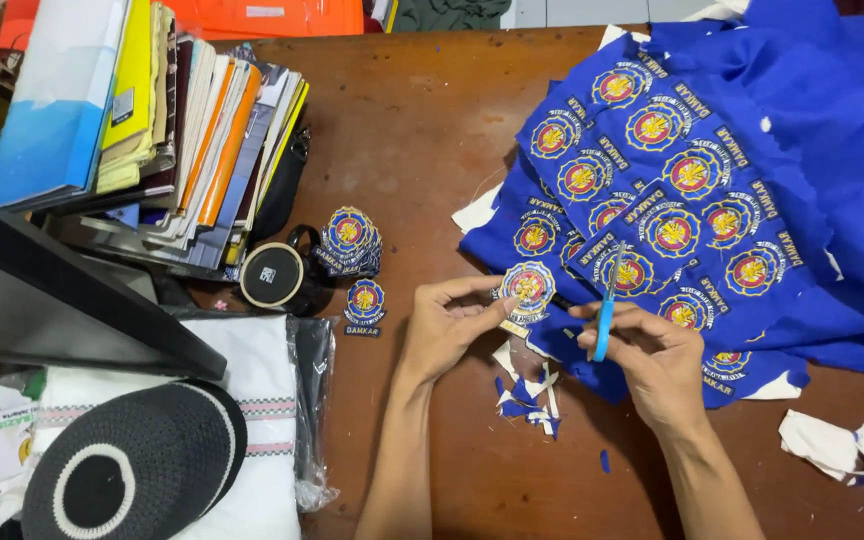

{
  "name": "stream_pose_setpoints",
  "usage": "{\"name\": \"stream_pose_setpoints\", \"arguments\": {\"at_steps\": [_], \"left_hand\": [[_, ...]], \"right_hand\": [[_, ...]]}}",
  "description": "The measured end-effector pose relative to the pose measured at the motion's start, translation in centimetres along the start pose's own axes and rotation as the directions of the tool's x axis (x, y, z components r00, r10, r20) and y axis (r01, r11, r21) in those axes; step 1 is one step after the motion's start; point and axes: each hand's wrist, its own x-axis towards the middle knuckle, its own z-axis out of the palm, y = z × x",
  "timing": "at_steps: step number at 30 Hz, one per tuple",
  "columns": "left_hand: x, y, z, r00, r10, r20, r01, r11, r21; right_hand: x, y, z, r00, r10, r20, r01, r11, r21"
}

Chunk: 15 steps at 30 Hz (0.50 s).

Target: The person uses a pair of blue-handled scissors to cut a circular embroidered patch from a larger piece of blue fabric. They carefully trim the edges of the patch while holding it with their left hand and cutting with their right hand. The cut patch is then placed on the table next to a stack of previously cut patches.

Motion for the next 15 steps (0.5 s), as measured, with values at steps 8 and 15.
{"name": "stream_pose_setpoints", "arguments": {"at_steps": [8, 15], "left_hand": [[0.0, -0.1, -1.1, 0.999, 0.018, -0.031, -0.018, 1.0, -0.023], [0.2, 0.2, -2.1, 0.996, 0.05, -0.072, -0.055, 0.995, -0.079]], "right_hand": [[-0.5, -0.5, 1.4, 0.994, 0.046, 0.097, -0.049, 0.999, 0.025], [-1.3, 0.6, 1.1, 0.983, 0.171, 0.072, -0.17, 0.985, -0.019]]}}
